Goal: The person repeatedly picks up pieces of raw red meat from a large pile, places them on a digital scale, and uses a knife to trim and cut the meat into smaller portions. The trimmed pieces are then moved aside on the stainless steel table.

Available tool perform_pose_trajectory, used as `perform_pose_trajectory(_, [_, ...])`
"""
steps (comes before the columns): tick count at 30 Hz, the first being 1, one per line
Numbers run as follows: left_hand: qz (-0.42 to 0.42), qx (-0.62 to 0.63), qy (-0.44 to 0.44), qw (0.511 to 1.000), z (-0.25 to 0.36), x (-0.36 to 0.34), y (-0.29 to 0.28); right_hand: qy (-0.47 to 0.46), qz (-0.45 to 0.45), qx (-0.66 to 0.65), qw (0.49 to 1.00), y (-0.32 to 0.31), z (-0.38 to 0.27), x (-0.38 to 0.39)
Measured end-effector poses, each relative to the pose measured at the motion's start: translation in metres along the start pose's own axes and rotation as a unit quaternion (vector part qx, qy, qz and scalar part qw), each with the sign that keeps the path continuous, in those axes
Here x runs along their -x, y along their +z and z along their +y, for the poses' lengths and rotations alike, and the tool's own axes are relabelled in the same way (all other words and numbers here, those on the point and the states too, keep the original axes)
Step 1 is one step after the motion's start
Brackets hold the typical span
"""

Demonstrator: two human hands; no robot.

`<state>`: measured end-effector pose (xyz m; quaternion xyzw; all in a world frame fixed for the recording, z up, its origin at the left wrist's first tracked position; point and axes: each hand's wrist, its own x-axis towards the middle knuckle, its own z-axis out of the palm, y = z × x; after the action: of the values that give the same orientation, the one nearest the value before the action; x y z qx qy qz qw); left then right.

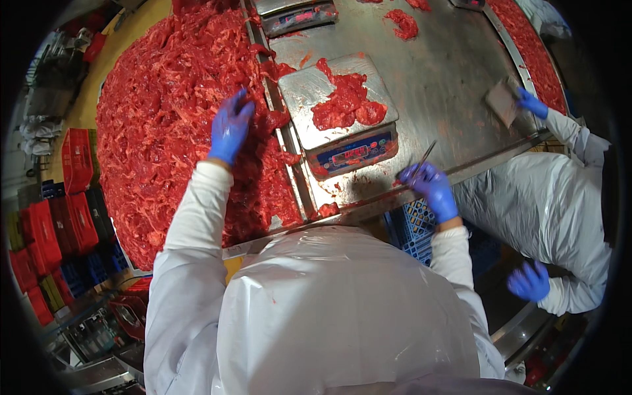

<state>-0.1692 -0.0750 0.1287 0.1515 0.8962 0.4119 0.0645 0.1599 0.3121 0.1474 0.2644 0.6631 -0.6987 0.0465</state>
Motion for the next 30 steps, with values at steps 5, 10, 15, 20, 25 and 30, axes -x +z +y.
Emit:
perform_pose_trajectory(5, [0.027,-0.082,0.206,0.975,0.094,-0.070,0.061,-0.090,-0.142,0.220,0.961,0.025,-0.098,-0.070])
perform_pose_trajectory(10, [-0.288,0.066,0.248,0.922,0.147,-0.031,0.101,-0.109,-0.128,-0.036,0.985,0.088,-0.094,-0.117])
perform_pose_trajectory(15, [-0.102,-0.191,0.241,0.946,0.092,-0.014,0.028,-0.182,0.072,-0.229,0.954,0.077,-0.100,-0.130])
perform_pose_trajectory(20, [-0.160,-0.354,0.273,0.880,0.111,-0.010,0.082,-0.289,0.066,0.148,0.943,0.118,-0.081,-0.178])
perform_pose_trajectory(25, [-0.122,-0.259,0.309,0.907,0.134,0.002,0.155,-0.336,0.134,0.232,0.903,0.126,-0.076,-0.105])
perform_pose_trajectory(30, [-0.253,-0.155,0.354,0.887,0.189,0.032,0.157,-0.113,0.241,-0.338,0.903,0.077,-0.021,-0.082])
